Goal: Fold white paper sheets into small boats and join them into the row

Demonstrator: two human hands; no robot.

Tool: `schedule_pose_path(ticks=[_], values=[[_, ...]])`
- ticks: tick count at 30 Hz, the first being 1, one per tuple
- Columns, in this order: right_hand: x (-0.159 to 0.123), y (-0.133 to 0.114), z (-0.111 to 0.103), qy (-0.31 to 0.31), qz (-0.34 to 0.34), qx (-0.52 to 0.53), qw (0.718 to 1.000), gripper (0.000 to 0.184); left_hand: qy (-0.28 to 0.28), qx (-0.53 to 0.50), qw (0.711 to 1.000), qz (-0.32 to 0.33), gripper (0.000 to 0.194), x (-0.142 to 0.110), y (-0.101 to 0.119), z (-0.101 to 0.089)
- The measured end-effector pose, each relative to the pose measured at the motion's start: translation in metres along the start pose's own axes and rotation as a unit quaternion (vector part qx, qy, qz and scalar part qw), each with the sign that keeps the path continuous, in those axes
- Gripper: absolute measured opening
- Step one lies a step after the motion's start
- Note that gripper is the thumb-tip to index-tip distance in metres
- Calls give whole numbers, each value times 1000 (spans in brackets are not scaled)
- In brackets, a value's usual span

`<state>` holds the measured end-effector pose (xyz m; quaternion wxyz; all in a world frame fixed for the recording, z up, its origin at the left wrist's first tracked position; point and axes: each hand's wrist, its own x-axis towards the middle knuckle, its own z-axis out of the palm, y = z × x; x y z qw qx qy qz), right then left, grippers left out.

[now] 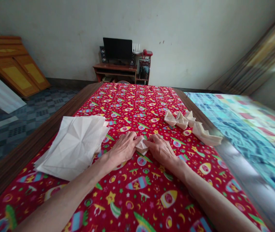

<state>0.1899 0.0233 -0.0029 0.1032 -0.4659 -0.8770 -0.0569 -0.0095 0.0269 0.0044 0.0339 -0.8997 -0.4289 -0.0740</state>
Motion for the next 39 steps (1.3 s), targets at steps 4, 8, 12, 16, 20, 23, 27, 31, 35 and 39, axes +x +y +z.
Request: schedule_pose_path(ticks=[4,8,12,16,20,23,27,31,35,39], values=[[-2,1,4,22,5,15,1000,21,-8,18,1000,2,43,8,-3,5],[-4,2,6,33,12,36,999,22,-3,17,1000,3,43,6,-3,6],[-4,3,7,45,10,50,998,24,25,-3,1000,13,35,-7,-1,2],[-3,5,8,53,7,55,997,24,58,-27,997,41,21,-17,1,3],[-3,5,8,45,1,40,998,23,62,-58,993,80,15,-17,0,10],[-4,4,6,55,-29,17,998,24,80,-96,990,65,17,-17,-2,12],[-9,6,2,94,-118,20,988,25,111,-137,984,36,22,-20,-2,11],[-11,14,4,75,-134,103,983,22,118,-145,982,29,22,-23,-1,11],[-8,18,9,77,-89,219,969,22,131,-174,976,1,15,-21,-1,15],[-4,13,9,64,-7,282,957,22,134,-214,966,-61,10,-15,1,19]])
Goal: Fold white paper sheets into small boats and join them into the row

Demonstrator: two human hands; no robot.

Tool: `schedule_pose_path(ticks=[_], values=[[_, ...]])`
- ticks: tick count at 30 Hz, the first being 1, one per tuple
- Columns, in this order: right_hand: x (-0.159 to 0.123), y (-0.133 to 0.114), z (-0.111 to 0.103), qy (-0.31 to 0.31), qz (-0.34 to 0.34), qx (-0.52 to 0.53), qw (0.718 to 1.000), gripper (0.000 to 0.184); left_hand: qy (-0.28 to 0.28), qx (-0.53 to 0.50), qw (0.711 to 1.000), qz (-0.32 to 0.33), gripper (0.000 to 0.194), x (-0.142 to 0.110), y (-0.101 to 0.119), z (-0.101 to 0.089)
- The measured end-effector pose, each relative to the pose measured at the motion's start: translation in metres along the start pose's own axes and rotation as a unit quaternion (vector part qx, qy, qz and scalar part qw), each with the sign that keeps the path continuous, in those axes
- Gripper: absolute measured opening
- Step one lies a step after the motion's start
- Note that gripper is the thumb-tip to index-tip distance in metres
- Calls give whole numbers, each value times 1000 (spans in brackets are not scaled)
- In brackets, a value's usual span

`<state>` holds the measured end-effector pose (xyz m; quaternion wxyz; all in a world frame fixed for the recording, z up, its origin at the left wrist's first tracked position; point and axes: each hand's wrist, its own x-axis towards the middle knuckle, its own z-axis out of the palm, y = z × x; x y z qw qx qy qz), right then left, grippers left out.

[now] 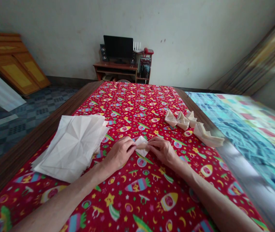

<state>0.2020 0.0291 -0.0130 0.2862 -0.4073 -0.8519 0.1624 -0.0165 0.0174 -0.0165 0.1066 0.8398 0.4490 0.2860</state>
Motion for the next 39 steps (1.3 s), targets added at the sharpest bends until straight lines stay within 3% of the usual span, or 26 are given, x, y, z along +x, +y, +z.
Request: schedule_pose_path(ticks=[6,17,26,29,31,35,39], values=[[4,-11,5,29,56,-91,994,24,-3,78,996,-53,14,3,3,2],[11,-13,5,-4,107,-195,975,22,-39,179,980,-74,19,7,9,-4],[13,-12,6,-10,106,-206,973,20,-33,209,975,-72,17,9,10,-6],[14,-13,5,-8,107,-203,973,19,-9,194,980,-51,12,11,9,-5],[13,-14,5,-2,102,-203,974,18,-4,186,982,-2,13,10,9,-3],[10,-12,8,22,79,-192,978,16,-43,161,980,105,27,2,14,3],[9,-11,12,41,73,-207,975,15,-77,140,984,84,41,-12,20,2]])
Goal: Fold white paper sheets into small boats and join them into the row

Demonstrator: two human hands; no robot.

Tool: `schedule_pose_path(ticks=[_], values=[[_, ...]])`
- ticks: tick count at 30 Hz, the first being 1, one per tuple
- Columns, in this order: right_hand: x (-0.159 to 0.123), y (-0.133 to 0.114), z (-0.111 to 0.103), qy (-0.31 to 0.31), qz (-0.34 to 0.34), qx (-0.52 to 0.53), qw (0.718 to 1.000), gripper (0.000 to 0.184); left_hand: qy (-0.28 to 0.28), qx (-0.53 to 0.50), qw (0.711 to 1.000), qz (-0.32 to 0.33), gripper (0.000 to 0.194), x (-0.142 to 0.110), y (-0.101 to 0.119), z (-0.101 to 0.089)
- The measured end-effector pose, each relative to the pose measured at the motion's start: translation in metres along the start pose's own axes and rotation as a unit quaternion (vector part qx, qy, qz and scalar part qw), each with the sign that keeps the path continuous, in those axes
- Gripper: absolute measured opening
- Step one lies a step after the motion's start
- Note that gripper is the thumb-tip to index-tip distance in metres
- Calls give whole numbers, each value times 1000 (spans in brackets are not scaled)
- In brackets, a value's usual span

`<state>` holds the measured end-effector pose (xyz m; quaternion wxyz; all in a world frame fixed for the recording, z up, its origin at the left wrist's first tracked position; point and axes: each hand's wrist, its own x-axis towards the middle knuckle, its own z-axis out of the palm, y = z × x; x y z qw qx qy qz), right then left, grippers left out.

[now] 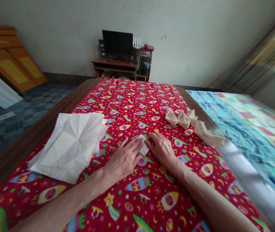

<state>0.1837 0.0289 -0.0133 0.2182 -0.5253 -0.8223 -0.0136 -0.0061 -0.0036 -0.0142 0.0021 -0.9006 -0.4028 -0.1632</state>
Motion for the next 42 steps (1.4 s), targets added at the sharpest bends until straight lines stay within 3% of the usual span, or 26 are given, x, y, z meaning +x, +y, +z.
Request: schedule_pose_path(ticks=[4,9,15,23,27,30,36,42], values=[[-4,-4,-5,-28,-59,-56,996,16,-38,4,999,-14,46,-5,2,-3],[-17,-3,-14,-63,-169,-14,983,29,-46,17,999,-20,47,-4,2,-7],[-30,7,-15,-81,-142,-8,987,47,-35,37,998,-35,42,-13,-2,-13],[-33,8,-15,-51,-132,-16,990,50,-1,58,997,-49,39,-26,-12,-13],[-34,10,-11,-30,-135,-26,990,47,51,-1,997,-56,31,-16,-19,-9],[-34,10,-9,-22,-136,-27,990,45,77,-44,990,-105,24,-2,-23,-7],[-31,4,-14,1,-131,-11,991,32,72,-87,983,-142,17,22,-24,3],[-17,-9,-18,87,-167,3,982,29,84,-131,976,-154,19,32,-19,-5]])
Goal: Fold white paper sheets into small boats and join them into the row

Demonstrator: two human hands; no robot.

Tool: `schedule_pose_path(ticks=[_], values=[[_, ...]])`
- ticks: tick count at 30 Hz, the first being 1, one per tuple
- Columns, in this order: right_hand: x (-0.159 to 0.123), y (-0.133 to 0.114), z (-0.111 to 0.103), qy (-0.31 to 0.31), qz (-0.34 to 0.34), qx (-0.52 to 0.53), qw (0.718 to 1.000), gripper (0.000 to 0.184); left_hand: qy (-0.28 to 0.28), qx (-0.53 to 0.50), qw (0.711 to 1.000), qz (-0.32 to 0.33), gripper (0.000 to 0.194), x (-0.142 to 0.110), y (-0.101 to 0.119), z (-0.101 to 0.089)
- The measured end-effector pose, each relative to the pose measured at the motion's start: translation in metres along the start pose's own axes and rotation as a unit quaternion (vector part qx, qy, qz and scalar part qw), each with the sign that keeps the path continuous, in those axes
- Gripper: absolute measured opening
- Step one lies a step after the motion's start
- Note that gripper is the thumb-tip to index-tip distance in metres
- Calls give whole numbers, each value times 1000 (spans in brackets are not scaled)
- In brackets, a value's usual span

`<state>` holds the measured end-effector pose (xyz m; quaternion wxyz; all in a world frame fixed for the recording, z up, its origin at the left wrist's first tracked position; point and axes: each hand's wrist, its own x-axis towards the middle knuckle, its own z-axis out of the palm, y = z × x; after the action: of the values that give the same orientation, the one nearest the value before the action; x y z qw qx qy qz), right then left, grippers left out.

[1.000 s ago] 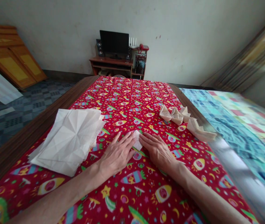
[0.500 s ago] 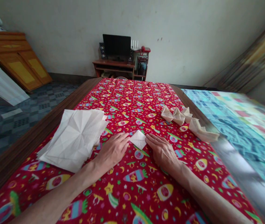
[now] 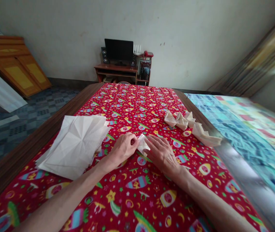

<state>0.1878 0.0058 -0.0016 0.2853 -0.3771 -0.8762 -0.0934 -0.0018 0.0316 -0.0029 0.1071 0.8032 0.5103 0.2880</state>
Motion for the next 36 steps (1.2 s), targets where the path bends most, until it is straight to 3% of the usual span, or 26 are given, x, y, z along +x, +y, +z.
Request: schedule_pose_path(ticks=[2,5,10,13,16,18,20,22,23,27,29,32,36], values=[[7,-6,-3,-4,1,34,999,25,8,-8,1000,-1,21,0,7,-6],[12,-17,-11,-39,52,138,988,22,21,-30,999,1,25,0,19,-14],[13,-25,-11,-19,189,297,936,23,35,-107,993,37,31,-3,32,-20],[15,-18,-5,36,304,397,866,21,73,-108,989,74,23,-5,32,-20],[18,-11,-3,65,409,515,750,27,114,-103,987,46,24,-8,25,-14],[18,-10,-3,68,447,559,695,33,71,-160,985,4,37,-10,20,-7],[16,-11,-2,59,459,569,680,33,0,-227,973,-31,47,-11,15,-2],[13,-11,1,31,452,549,702,29,-34,-250,967,-43,53,-12,11,1],[10,-10,3,14,440,523,730,26,-36,-245,968,-42,54,-11,9,0],[3,1,8,-31,331,334,882,12,-46,-198,979,-25,42,-11,2,-2],[1,6,7,-39,252,238,937,5,-52,-143,988,-1,36,-13,-1,-1],[-1,12,7,-45,152,154,975,8,-36,-20,998,52,34,-15,-2,1],[-7,16,11,-44,100,133,985,14,-23,63,994,88,14,-21,0,-2]])
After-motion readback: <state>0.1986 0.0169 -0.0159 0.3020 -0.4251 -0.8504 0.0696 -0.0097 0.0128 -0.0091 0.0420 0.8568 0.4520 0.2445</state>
